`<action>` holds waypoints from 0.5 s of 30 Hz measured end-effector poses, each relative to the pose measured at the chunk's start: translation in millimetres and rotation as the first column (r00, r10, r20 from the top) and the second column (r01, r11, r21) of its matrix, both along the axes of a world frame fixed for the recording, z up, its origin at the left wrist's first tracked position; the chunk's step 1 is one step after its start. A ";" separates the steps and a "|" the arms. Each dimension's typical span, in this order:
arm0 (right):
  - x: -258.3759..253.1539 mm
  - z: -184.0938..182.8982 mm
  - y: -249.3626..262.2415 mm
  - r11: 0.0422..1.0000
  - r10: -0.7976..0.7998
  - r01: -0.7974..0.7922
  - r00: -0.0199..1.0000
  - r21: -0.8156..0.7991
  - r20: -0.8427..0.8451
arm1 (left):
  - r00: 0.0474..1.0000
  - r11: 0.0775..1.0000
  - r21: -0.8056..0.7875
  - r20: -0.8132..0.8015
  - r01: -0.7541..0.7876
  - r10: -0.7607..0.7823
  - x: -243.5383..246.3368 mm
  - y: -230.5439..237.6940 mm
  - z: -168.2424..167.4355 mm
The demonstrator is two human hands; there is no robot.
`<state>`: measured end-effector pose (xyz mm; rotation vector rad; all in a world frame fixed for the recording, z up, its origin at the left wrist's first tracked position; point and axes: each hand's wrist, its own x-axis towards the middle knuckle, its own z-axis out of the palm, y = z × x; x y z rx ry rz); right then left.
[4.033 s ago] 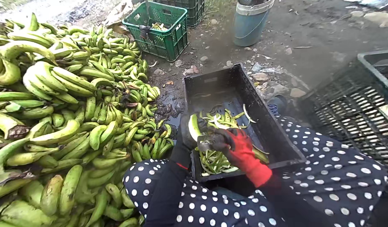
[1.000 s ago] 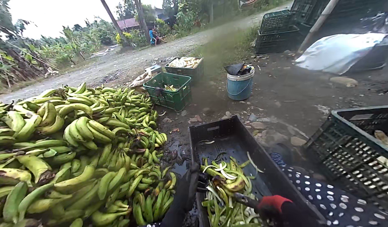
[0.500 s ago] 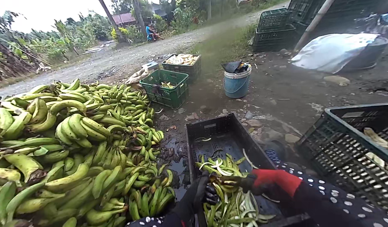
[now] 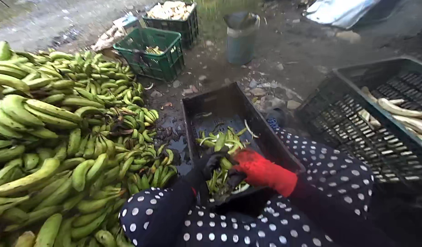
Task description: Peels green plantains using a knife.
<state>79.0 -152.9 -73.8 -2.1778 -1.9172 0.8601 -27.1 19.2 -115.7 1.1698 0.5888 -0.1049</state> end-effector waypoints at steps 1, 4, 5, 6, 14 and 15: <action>1.7 -7.0 -6.7 0.994 -0.090 0.091 0.996 0.057 -0.026 | 0.999 0.998 0.054 0.023 -0.044 0.043 2.4 2.9 0.8; -6.7 -37.9 -28.6 0.814 -0.453 0.532 0.832 0.233 -0.319 | 0.975 0.943 0.249 0.069 -0.221 0.211 5.6 16.5 11.5; -16.3 -39.9 -29.5 0.687 -0.557 0.706 0.663 0.172 -0.499 | 0.961 0.915 0.297 0.084 -0.275 0.262 6.0 19.9 15.3; -25.3 -37.4 -26.5 0.564 -0.606 0.824 0.454 0.050 -0.653 | 0.947 0.884 0.339 0.106 -0.321 0.303 6.5 23.0 16.5; -53.4 -0.6 9.2 0.175 0.213 0.944 0.242 0.281 -0.947 | 0.916 0.788 0.479 0.300 -0.387 0.267 9.5 12.5 24.6; -56.9 -6.6 15.9 0.124 0.206 0.940 0.288 0.317 -0.935 | 0.912 0.781 0.486 0.314 -0.392 0.263 7.5 7.9 27.2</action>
